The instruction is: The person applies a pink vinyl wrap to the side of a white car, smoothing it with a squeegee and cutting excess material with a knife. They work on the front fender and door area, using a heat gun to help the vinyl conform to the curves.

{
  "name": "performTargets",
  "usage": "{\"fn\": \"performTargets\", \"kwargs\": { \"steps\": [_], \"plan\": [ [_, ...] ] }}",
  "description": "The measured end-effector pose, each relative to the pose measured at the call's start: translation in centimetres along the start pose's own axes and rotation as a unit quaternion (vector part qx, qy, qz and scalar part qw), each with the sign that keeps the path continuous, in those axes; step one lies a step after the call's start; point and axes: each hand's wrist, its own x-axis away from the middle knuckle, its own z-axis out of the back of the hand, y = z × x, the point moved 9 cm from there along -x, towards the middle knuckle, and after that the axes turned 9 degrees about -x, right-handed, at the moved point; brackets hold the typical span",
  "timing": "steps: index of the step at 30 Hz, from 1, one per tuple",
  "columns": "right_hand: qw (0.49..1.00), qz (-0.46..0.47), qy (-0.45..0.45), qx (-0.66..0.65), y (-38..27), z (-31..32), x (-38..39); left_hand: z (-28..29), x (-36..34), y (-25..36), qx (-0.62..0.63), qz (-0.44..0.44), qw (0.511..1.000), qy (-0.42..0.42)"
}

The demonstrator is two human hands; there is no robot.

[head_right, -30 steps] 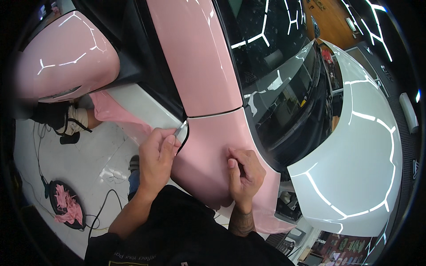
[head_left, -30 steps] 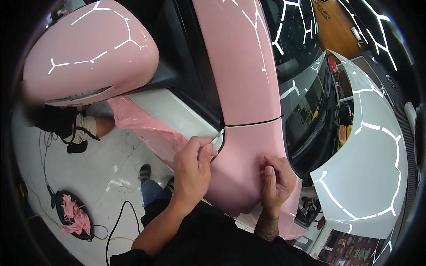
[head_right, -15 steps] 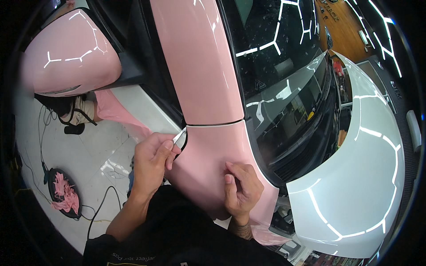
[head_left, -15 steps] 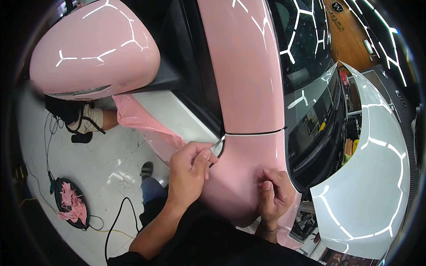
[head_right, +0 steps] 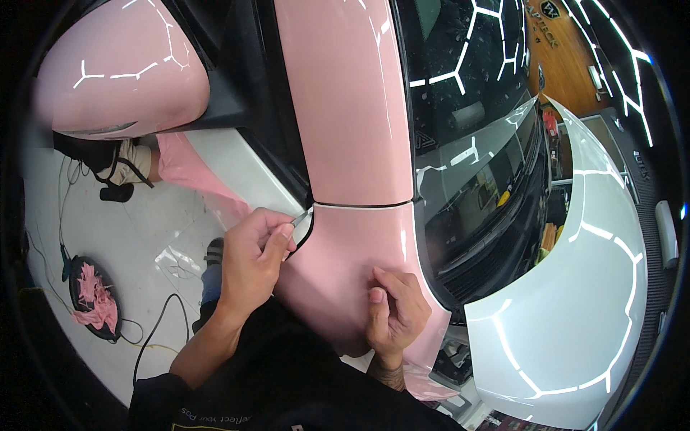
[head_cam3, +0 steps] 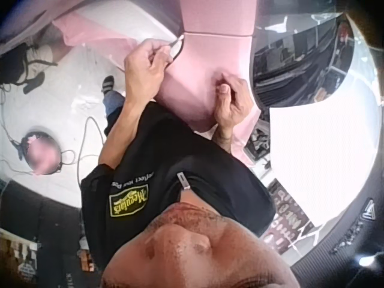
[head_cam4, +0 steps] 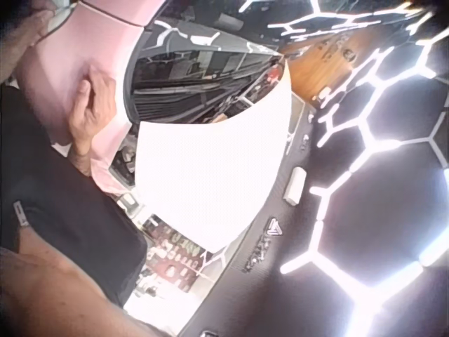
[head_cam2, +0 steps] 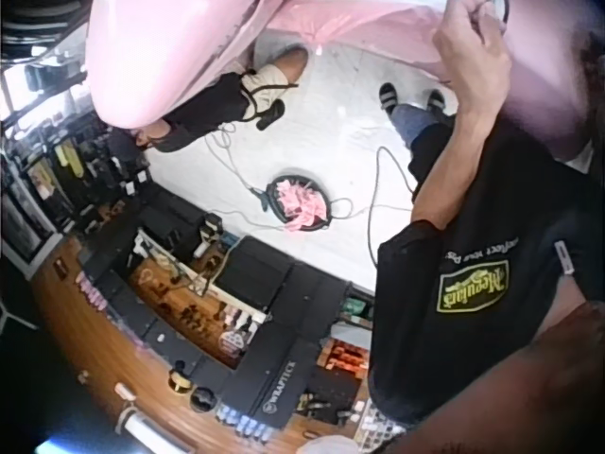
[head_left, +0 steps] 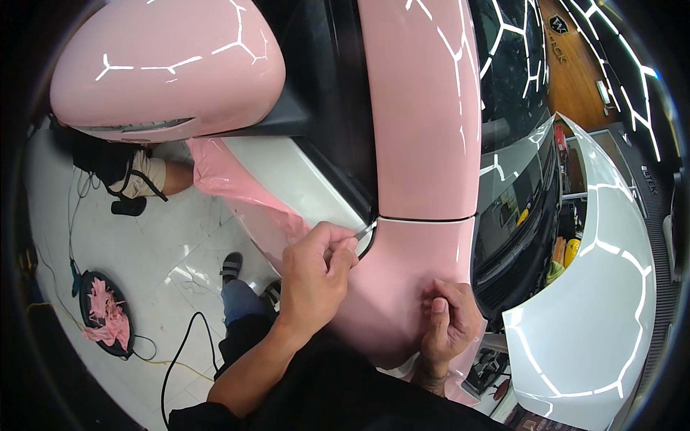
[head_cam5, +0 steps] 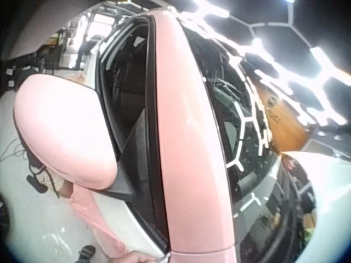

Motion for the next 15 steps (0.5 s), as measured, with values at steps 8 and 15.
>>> {"fn": "performTargets", "kwargs": {
  "steps": [8, 15],
  "plan": [
    [1.0, 0.002, -0.005, 0.009, 0.0, -0.3, 0.1, 0.6, -0.2, 1.4, -0.089, -0.049, 0.995, 0.02],
    [1.0, -0.001, 0.004, 0.015, 0.1, -0.1, 0.2, 0.7, -0.1, 3.5, -0.168, -0.112, 0.978, 0.047]
  ]
}}
